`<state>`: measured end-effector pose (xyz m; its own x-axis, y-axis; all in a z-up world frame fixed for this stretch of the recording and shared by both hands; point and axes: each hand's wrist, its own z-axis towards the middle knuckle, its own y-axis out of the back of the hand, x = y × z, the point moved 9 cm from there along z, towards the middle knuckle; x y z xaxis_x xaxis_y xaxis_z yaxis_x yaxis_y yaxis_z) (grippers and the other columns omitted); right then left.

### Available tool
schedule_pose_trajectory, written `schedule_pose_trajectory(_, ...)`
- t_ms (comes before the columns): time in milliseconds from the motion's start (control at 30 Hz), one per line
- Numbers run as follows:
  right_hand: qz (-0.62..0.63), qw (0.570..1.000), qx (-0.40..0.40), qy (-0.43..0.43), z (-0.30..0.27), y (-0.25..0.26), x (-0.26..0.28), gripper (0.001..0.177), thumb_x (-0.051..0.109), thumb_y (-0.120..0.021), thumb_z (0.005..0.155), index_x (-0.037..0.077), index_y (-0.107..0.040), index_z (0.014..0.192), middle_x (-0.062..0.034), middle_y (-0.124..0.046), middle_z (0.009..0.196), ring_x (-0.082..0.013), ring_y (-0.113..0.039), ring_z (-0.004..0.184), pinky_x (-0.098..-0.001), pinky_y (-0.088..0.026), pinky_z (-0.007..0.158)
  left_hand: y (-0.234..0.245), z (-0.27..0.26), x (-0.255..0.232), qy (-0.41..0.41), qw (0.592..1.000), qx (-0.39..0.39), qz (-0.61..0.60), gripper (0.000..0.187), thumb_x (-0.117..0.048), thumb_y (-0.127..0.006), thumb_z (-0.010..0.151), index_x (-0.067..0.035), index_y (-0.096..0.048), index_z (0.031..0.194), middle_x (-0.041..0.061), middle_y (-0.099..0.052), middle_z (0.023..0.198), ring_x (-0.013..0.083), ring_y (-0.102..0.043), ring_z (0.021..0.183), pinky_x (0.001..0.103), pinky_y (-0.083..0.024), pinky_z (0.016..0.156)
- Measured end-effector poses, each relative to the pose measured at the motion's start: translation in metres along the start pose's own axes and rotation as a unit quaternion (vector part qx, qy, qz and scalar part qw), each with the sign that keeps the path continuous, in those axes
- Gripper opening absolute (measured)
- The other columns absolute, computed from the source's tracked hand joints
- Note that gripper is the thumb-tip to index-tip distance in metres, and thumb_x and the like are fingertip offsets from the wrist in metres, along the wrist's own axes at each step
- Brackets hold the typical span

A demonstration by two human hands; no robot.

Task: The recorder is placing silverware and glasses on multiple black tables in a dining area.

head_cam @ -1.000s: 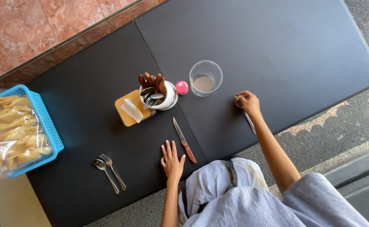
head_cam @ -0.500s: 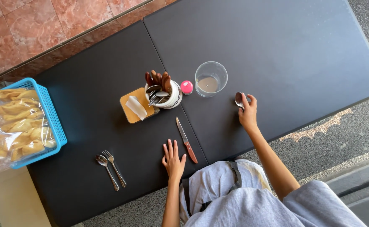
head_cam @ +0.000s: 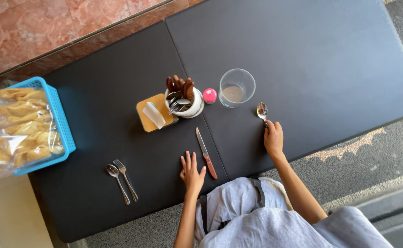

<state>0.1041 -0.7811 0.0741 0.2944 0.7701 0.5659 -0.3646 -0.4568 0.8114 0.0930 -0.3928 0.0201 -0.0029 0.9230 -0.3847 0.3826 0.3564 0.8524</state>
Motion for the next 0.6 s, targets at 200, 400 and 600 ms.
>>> schedule_pose_trajectory(200,0.004,1.000,0.000,-0.011,0.008,-0.005,-0.002,0.032,0.000,-0.066,0.089,0.004,-0.066,0.121,-0.0140,-0.058,0.097,-0.0341,-0.059,0.087,-0.0456,-0.049,0.078,0.153,0.044,-0.061,-0.057,0.947,-0.203,-0.242,0.048,-0.014,-0.073,0.089,-0.012,-0.061,0.135,0.007,-0.067,0.130,0.0230,-0.066,0.112,0.040,-0.047,0.097)
schedule_pose_trajectory(400,0.038,0.998,0.007,-0.042,0.011,-0.016,-0.028,0.035,0.004,-0.067,0.090,0.002,-0.065,0.125,-0.0126,-0.058,0.091,-0.0300,-0.058,0.077,-0.0445,-0.050,0.072,0.269,0.085,-0.112,-0.115,0.917,-0.360,-0.130,0.027,-0.008,-0.076,0.087,-0.014,-0.067,0.112,0.002,-0.066,0.108,0.0215,-0.065,0.097,0.040,-0.041,0.091)
schedule_pose_trajectory(600,0.067,0.996,-0.014,-0.055,0.013,-0.022,-0.055,0.032,0.004,-0.065,0.089,0.002,-0.068,0.121,-0.0123,-0.063,0.089,-0.0287,-0.062,0.078,-0.0429,-0.052,0.077,0.240,0.116,-0.086,-0.099,0.917,-0.358,-0.146,0.021,-0.004,-0.075,0.090,-0.008,-0.064,0.108,0.004,-0.065,0.103,0.0262,-0.064,0.093,0.041,-0.048,0.087)
